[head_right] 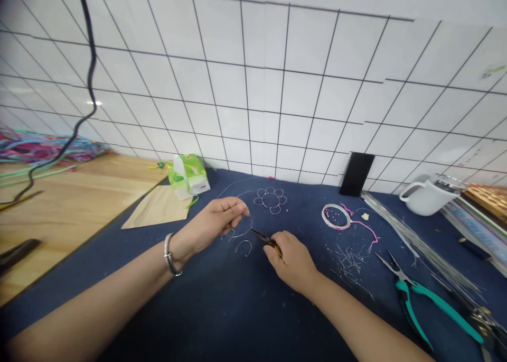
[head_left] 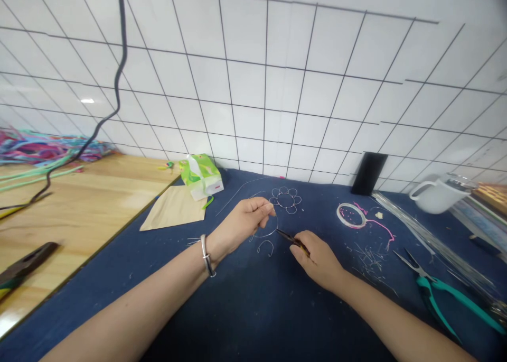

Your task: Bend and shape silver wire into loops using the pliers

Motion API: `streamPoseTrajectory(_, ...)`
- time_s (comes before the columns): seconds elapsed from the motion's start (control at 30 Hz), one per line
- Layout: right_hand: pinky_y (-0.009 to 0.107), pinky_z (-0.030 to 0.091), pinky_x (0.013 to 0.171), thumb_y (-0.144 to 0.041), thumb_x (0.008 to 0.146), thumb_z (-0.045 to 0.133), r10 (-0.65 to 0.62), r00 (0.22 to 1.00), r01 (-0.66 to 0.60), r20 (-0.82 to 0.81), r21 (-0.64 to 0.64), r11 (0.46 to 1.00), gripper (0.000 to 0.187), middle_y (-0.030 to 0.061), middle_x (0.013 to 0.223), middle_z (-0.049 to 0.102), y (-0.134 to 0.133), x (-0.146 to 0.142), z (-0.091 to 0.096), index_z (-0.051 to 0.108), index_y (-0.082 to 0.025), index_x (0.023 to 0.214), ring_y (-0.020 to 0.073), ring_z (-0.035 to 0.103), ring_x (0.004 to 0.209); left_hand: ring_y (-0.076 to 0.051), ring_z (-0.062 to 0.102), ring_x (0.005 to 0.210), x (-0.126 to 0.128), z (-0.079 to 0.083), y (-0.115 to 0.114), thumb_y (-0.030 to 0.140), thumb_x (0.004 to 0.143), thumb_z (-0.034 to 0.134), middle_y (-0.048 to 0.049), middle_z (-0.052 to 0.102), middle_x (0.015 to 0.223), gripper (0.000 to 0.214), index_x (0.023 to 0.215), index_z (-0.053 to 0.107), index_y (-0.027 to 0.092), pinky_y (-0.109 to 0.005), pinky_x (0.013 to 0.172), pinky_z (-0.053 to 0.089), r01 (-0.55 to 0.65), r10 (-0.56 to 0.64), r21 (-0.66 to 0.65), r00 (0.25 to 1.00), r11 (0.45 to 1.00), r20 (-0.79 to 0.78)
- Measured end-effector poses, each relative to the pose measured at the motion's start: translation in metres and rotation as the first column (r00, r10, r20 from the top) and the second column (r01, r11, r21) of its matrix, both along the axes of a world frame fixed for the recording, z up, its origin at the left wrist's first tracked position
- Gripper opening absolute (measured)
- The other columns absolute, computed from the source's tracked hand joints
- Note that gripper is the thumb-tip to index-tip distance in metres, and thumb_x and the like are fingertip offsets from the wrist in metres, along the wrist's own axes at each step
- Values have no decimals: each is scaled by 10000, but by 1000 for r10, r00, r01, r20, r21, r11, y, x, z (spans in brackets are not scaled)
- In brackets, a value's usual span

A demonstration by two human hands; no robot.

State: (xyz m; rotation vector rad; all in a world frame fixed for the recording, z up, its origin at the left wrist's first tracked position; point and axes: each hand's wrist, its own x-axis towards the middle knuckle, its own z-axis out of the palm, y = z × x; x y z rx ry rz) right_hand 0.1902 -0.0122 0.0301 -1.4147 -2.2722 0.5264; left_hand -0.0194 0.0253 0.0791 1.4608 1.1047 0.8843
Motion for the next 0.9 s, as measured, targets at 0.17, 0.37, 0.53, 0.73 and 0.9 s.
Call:
streamPoseTrajectory(0.17,274,380,657,-336,879,391,-20,1000,20,-18,10,1000,178,24,785,502,-1,1,0,495,-195,848,159,473,743,-68,350,447,2,-1,-2,349,854,421,33,457,558,262,759,588,172,-195,433,263,10,1,98,993,995,-116)
streamPoseTrajectory(0.37,265,378,642,-331,886,379,-13,1000,13,-23,10,1000,191,19,773,515,1,2,-3,507,-196,846,148,482,710,-72,359,447,5,-1,-3,359,860,398,37,467,552,280,775,589,173,-194,443,278,32,-10,118,983,992,-181)
streamPoseTrajectory(0.53,256,372,634,-330,885,382,-3,1000,3,-17,24,1000,193,13,759,521,2,2,-6,506,-194,827,141,488,693,-73,351,441,4,-3,-2,383,860,395,38,459,547,296,780,592,176,-193,430,272,39,-20,107,985,993,-169)
streamPoseTrajectory(0.73,249,366,632,-322,882,384,10,1000,-10,-23,28,1000,186,8,740,518,2,3,-6,506,-196,819,137,487,685,-73,343,439,-2,-3,1,416,851,415,30,462,554,305,803,604,182,-190,412,261,85,-74,64,986,994,-153)
streamPoseTrajectory(0.9,249,362,637,-333,881,386,15,1000,-15,-11,34,999,199,5,740,518,4,4,-7,494,-195,787,134,484,688,-65,317,411,-6,-6,4,431,846,422,29,464,559,302,823,608,194,-197,400,245,118,-116,7,986,993,-117)
